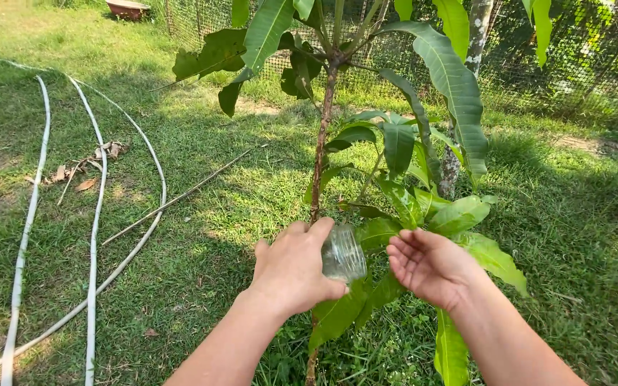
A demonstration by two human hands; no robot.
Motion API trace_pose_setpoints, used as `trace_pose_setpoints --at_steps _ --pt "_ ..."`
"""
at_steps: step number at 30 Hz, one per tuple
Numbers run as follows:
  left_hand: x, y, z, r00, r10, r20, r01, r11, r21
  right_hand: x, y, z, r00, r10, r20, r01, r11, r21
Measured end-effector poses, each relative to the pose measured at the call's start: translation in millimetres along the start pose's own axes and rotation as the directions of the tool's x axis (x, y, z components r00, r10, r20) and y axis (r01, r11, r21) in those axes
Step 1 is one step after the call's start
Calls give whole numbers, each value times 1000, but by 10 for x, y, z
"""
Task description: The person waters several small plants in a backyard garden using a clear glass jar. They scoop water from a bucket, pour it over the leaves and stems of each plant, and repeat the process for multiple plants.
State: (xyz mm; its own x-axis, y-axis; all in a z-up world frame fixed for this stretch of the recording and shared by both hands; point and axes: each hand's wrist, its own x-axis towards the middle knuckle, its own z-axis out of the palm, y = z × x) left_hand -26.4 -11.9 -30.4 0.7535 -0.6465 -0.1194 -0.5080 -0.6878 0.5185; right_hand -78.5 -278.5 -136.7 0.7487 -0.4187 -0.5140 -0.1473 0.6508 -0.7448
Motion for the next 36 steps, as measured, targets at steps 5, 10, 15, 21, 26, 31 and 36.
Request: trace_pose_setpoints --at_steps 5,10,15,21,26,31,36 --pt "21 68 52 996 88 -10 -86 985 151 425 621 -23 951 272 146 -290 949 121" --pt "-38 32 33 995 95 -43 -84 973 213 213 764 390 922 353 160 -368 927 77" --pt "-103 -78 -35 996 60 -65 -45 977 208 161 752 669 902 387 192 -394 919 -4" --pt "-246 -204 -267 988 -54 -145 48 998 -38 42 428 1087 873 425 239 -411 905 -109" --pt "-257 -294 -321 968 -163 -188 130 976 -178 -179 -398 1249 958 5 285 123 895 -430" --pt "-219 -241 -318 974 -169 -150 143 975 -172 -587 -676 1283 969 -220 112 238 715 -657" --pt "-127 -122 -225 985 -123 -116 104 982 -160 -728 -557 1117 984 -132 119 172 876 -450"
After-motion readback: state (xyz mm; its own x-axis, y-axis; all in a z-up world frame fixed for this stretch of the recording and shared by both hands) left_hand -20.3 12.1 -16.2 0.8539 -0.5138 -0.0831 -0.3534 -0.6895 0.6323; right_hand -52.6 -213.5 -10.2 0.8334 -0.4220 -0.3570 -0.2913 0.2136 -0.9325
